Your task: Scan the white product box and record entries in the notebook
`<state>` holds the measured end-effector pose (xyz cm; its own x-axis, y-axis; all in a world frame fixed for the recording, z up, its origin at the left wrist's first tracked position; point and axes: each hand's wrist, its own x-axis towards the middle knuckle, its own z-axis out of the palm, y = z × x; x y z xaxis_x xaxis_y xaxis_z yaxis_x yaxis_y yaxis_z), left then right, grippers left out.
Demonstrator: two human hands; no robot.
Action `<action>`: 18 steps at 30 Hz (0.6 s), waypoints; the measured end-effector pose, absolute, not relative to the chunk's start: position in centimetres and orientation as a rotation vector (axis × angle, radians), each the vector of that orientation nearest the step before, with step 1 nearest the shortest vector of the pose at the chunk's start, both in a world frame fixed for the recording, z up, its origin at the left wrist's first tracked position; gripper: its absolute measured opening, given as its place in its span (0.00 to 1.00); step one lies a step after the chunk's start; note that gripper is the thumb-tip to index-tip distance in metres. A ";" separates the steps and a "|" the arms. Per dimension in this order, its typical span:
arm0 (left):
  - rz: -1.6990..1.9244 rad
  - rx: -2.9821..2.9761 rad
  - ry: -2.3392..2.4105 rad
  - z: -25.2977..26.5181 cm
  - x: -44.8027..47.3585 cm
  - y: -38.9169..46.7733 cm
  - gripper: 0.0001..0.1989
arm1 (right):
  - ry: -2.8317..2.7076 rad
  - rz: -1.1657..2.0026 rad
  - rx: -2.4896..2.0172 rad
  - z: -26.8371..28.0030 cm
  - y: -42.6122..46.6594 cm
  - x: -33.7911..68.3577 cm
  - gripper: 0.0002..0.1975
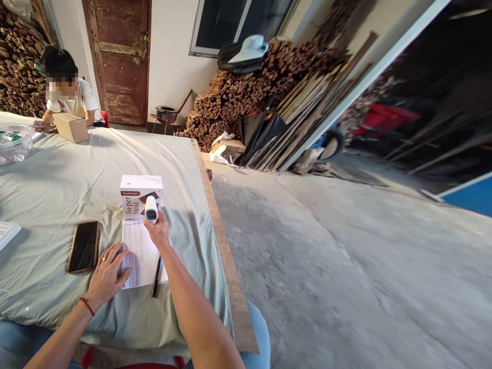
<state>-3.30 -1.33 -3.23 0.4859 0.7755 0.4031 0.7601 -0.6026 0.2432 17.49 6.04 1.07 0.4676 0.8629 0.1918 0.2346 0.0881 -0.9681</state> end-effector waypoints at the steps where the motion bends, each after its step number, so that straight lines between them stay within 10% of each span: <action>1: 0.751 2.676 1.384 -3.2 -3.3 -1.3 0.19 | -1.030 0.610 -1.450 1.0 6.2 17.6 0.17; 18: 0.736 2.662 1.389 -3.2 -3.2 -1.1 0.19 | -1.027 0.599 -1.402 0.6 7.0 18.1 0.15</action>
